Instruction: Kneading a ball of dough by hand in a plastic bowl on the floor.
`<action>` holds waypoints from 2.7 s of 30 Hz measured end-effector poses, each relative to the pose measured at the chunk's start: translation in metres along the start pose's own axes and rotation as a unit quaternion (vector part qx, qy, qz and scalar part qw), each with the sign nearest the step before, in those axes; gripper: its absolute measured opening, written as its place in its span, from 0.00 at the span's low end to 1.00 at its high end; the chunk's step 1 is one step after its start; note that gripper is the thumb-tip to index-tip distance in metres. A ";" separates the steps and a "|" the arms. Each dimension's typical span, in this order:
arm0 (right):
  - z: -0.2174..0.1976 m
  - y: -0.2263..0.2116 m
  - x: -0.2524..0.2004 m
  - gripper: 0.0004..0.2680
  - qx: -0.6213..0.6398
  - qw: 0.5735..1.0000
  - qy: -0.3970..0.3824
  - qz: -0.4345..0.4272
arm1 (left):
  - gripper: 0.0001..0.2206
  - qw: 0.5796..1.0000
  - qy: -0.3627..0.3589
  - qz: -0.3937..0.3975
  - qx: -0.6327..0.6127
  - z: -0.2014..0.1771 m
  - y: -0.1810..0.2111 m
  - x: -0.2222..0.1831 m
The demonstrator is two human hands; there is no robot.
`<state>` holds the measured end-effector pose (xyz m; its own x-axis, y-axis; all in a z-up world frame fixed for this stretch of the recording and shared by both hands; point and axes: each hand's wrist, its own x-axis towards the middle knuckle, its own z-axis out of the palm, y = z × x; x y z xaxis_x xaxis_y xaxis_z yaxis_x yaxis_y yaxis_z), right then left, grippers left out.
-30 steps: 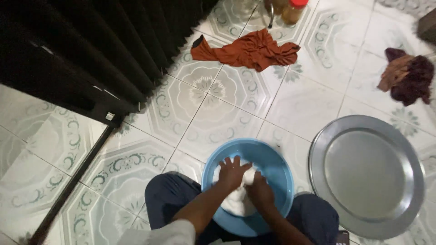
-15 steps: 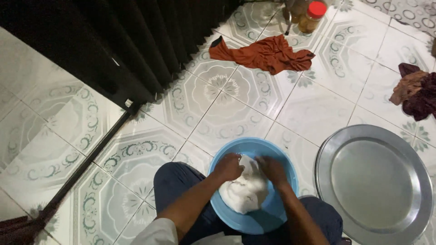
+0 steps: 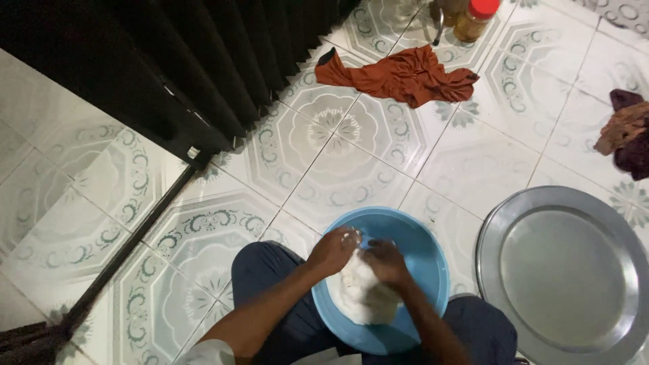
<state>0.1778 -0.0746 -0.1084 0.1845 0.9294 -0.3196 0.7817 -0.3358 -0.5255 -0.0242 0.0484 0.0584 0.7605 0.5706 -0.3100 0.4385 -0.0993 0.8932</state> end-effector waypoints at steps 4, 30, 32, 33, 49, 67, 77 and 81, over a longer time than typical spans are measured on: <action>-0.026 -0.050 -0.080 0.12 0.002 0.969 0.173 -0.175 | 0.19 0.965 -0.023 0.189 0.180 0.067 -0.114 0.046; 0.033 0.007 -0.109 0.38 -0.015 0.991 -0.072 0.113 | 0.43 0.862 -0.314 0.038 0.397 0.071 -0.061 -0.001; 0.010 -0.017 -0.102 0.34 -0.020 0.985 -0.084 0.149 | 0.42 0.875 -0.306 0.031 0.373 0.067 -0.053 0.009; 0.001 -0.030 -0.100 0.30 -0.030 0.978 -0.094 0.183 | 0.40 0.890 -0.294 0.025 0.349 0.065 -0.051 0.011; -0.018 0.030 -0.038 0.33 0.096 0.975 -0.128 0.152 | 0.40 0.911 -0.220 -0.059 0.344 0.088 -0.108 0.075; 0.009 0.021 -0.056 0.31 -0.018 0.980 -0.112 0.163 | 0.42 0.929 -0.200 -0.097 0.295 0.076 -0.025 0.025; 0.060 0.054 -0.053 0.36 0.132 0.954 0.037 0.268 | 0.35 0.839 0.002 0.181 0.513 0.093 -0.065 0.060; -0.021 -0.034 -0.100 0.24 0.426 0.881 -0.067 0.196 | 0.27 0.854 0.178 0.210 0.442 0.119 -0.151 0.107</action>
<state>0.1453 -0.1526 -0.0415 0.2237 0.7087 -0.6691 -0.0681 -0.6735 -0.7361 0.0475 0.0274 -0.1483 0.8150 0.5292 0.2362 0.4724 -0.8427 0.2582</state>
